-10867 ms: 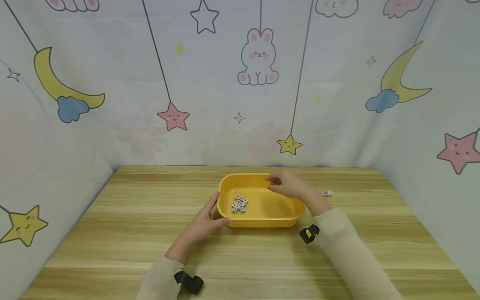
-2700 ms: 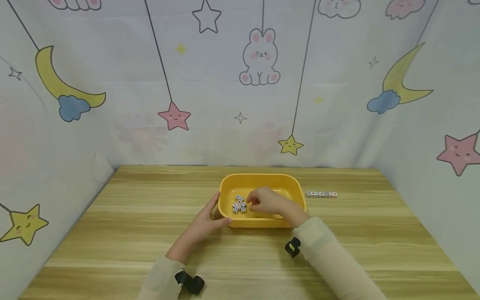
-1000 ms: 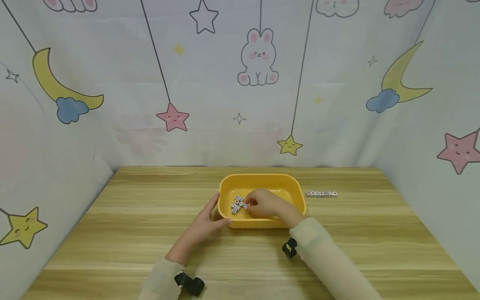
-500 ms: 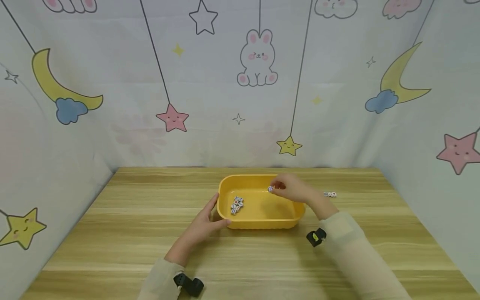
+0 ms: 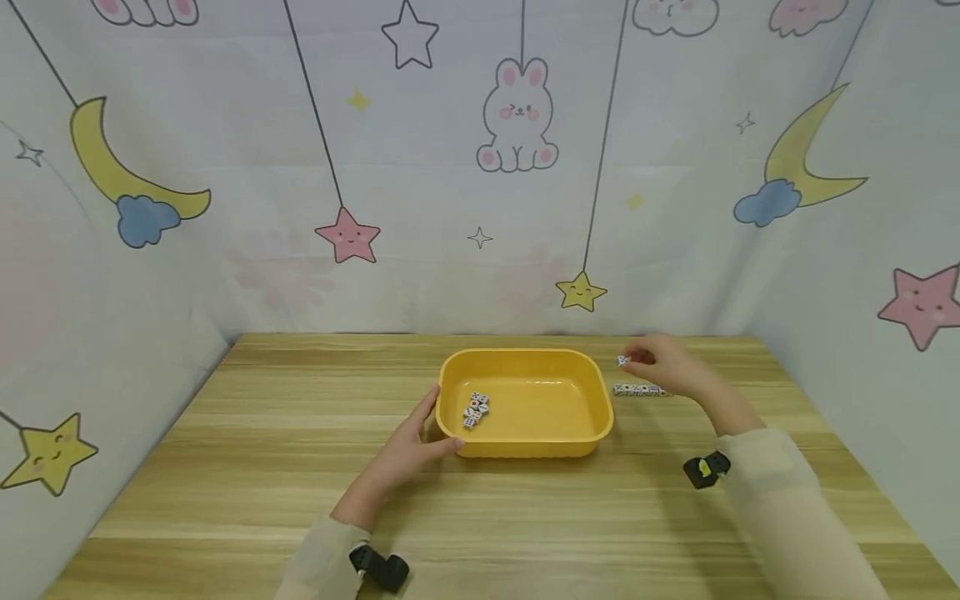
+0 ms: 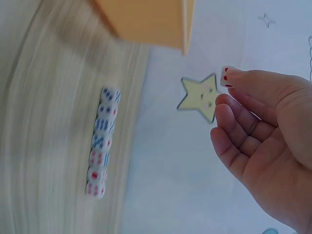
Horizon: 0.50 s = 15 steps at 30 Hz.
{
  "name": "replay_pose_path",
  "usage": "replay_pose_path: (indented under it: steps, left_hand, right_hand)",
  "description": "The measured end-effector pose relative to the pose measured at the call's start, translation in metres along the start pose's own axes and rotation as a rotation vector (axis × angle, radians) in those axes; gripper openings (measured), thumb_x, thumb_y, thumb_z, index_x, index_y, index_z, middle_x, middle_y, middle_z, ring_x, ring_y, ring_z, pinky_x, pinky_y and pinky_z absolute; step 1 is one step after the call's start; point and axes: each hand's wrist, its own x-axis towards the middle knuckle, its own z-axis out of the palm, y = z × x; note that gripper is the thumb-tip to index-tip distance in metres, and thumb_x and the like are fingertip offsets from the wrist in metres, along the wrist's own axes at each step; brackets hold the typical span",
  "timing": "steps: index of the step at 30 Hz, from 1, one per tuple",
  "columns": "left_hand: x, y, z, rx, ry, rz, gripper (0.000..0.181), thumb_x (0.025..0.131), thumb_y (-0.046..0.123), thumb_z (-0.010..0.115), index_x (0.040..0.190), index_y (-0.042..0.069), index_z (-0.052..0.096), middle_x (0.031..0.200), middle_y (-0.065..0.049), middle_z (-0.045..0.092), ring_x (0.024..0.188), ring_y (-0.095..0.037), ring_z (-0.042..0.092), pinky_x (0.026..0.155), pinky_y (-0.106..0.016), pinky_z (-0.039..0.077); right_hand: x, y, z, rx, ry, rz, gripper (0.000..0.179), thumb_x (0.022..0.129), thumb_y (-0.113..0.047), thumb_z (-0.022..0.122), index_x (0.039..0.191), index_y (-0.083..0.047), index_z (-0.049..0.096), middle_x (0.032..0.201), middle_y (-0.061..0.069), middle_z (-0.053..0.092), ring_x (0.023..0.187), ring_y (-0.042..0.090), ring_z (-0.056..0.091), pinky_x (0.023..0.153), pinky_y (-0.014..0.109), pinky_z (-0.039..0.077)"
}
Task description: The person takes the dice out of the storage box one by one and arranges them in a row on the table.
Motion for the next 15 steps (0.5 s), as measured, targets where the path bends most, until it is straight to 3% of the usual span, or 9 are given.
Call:
replay_pose_path:
  steps: [15]
  left_hand:
    - [0.001, 0.0, 0.001, -0.007, 0.005, -0.004, 0.096, 0.083, 0.024, 0.077, 0.156, 0.017, 0.014, 0.161, -0.007, 0.013, 0.148, -0.033, 0.005, 0.116, -0.058, 0.009]
  right_hand:
    - [-0.039, 0.068, -0.019, -0.054, 0.027, 0.189, 0.031, 0.095, -0.017, 0.06, 0.108, 0.011, 0.063, 0.096, 0.021, 0.065, 0.091, 0.036, 0.062, 0.076, 0.049, 0.052]
